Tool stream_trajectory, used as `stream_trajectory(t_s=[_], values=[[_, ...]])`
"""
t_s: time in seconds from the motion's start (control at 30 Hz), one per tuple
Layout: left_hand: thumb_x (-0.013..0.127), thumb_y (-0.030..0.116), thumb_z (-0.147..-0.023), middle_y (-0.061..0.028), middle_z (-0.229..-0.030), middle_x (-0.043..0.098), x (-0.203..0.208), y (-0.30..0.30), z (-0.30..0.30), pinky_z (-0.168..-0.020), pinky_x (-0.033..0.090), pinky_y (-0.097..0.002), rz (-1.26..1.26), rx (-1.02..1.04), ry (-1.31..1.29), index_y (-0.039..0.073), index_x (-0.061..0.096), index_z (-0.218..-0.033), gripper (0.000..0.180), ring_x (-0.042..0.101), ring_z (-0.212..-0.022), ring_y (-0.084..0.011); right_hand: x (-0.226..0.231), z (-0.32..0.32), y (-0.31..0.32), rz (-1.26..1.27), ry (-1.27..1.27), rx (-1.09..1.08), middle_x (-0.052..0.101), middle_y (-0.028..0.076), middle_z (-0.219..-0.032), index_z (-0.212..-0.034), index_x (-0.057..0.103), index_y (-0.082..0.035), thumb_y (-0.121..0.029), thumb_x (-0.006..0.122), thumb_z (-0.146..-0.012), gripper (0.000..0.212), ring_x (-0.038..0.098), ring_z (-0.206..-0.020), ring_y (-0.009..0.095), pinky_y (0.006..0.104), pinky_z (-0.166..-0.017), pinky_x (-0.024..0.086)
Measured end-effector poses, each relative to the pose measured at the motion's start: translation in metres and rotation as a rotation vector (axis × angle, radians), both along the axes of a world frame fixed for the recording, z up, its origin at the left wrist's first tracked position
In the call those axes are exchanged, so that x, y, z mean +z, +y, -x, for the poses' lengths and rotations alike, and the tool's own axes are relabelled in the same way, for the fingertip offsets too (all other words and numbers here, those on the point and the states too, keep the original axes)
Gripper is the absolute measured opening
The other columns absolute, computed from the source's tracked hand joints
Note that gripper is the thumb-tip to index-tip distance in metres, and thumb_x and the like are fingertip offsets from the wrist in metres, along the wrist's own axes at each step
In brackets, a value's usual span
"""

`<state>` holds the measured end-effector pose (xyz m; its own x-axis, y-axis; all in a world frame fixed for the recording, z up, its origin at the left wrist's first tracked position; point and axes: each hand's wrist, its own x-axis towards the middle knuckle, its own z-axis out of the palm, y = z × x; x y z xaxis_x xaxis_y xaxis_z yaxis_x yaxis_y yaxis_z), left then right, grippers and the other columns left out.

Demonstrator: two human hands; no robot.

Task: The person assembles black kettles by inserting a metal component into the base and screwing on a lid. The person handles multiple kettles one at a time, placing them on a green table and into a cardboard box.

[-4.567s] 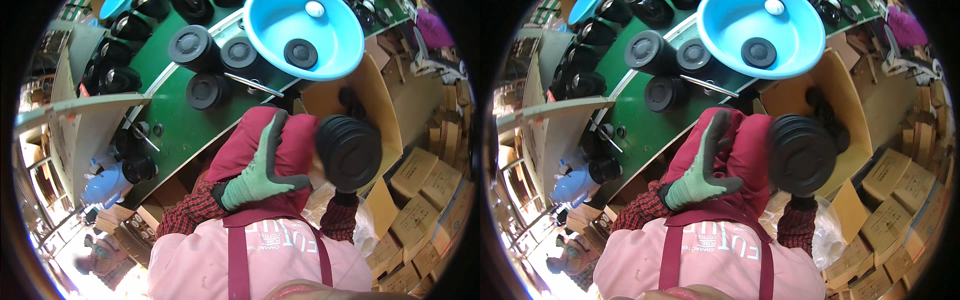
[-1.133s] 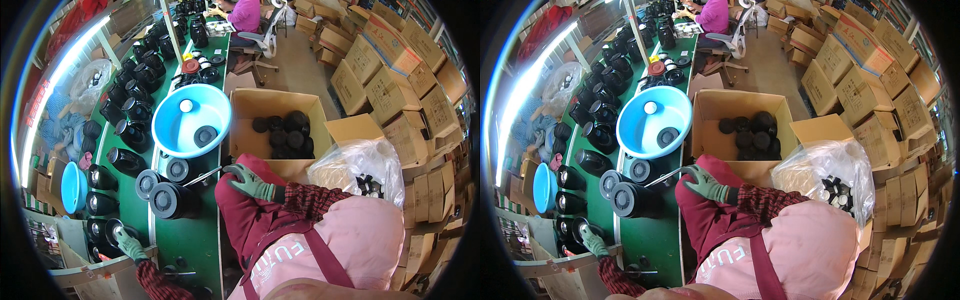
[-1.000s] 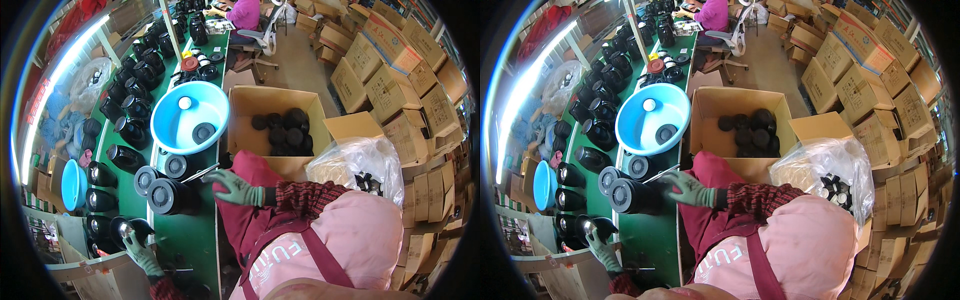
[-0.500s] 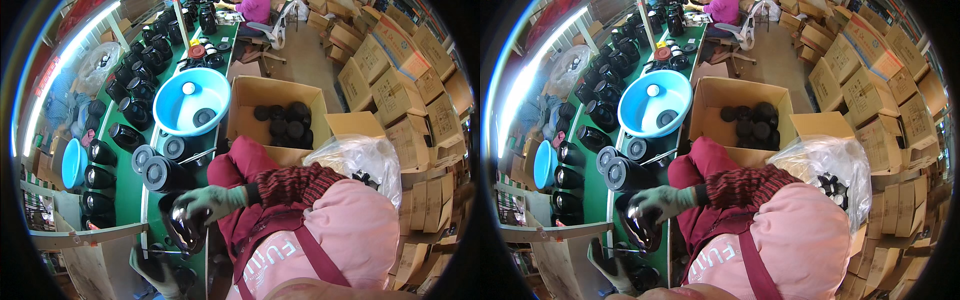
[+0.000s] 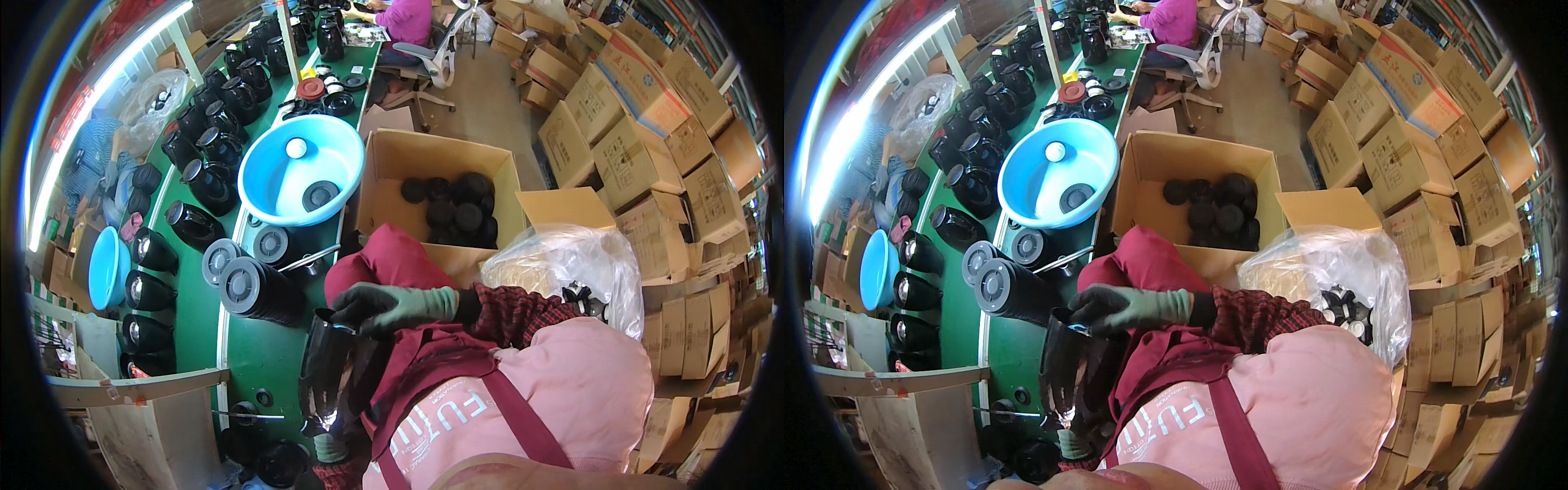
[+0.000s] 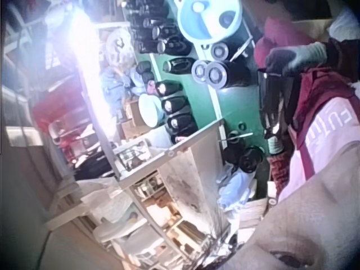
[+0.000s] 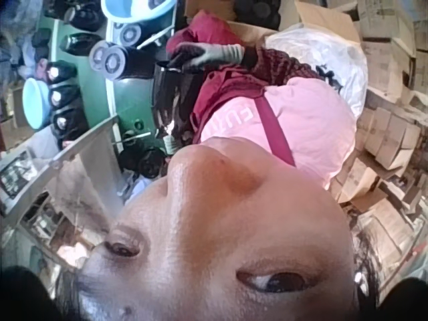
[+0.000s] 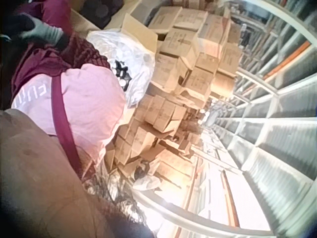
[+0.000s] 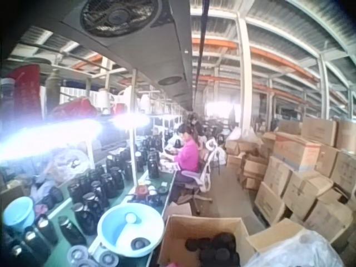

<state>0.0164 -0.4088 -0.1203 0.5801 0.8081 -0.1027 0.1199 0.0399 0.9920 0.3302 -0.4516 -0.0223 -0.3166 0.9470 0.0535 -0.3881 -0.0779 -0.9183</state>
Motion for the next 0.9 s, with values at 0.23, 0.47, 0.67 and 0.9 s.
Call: stream_trajectory(t_s=[0.23, 0.47, 0.67, 0.9], values=[[0.069, 0.024, -0.09, -0.0175, -0.128, 0.063, 0.026, -0.002, 0.008, -0.098, 0.05, -0.038, 0.006, 0.034, -0.009, -0.006, 0.057, -0.133, 0.054, 0.064, -0.113, -0.0282, 0.001, -0.002, -0.004, -0.038, -0.494, 0.065, 0.049, 0.011, -0.148, -0.157, 0.035, -0.005, 0.001, 0.065, -0.088, 0.075, 0.051, -0.13, 0.017, 0.033, -0.108, 0.046], [0.072, 0.028, -0.088, -0.016, -0.118, 0.071, 0.098, 0.008, 0.024, -0.092, 0.054, -0.0361, -0.029, 0.07, 0.022, -0.008, 0.059, -0.13, 0.057, 0.07, -0.104, -0.0245, -0.016, 0.004, -0.012, -0.36, -0.524, -0.113, 0.052, 0.012, -0.136, -0.151, 0.038, -0.006, -0.008, 0.08, -0.078, 0.085, 0.054, -0.126, 0.023, 0.0357, -0.103, 0.05], [0.077, 0.042, -0.078, -0.0189, -0.12, 0.07, 0.149, 0.015, 0.028, -0.097, 0.051, -0.0343, -0.031, 0.012, 0.027, -0.012, 0.057, -0.134, 0.08, 0.068, -0.108, -0.0227, -0.028, 0.012, -0.016, -0.283, -0.418, -0.165, 0.051, 0.012, -0.14, -0.149, 0.038, -0.004, -0.016, 0.086, -0.078, 0.086, 0.052, -0.129, 0.02, 0.0371, -0.106, 0.048], [0.07, 0.011, -0.089, -0.0199, -0.127, 0.068, 0.217, 0.034, 0.019, -0.1, 0.051, -0.0342, -0.264, -0.164, 0.284, -0.009, 0.055, -0.138, 0.055, 0.068, -0.112, -0.0245, -0.029, 0.012, -0.015, -0.207, -0.103, -0.129, 0.054, 0.009, -0.138, -0.151, 0.036, -0.003, -0.021, 0.087, -0.081, 0.089, 0.049, -0.131, 0.018, 0.0369, -0.114, 0.039]])
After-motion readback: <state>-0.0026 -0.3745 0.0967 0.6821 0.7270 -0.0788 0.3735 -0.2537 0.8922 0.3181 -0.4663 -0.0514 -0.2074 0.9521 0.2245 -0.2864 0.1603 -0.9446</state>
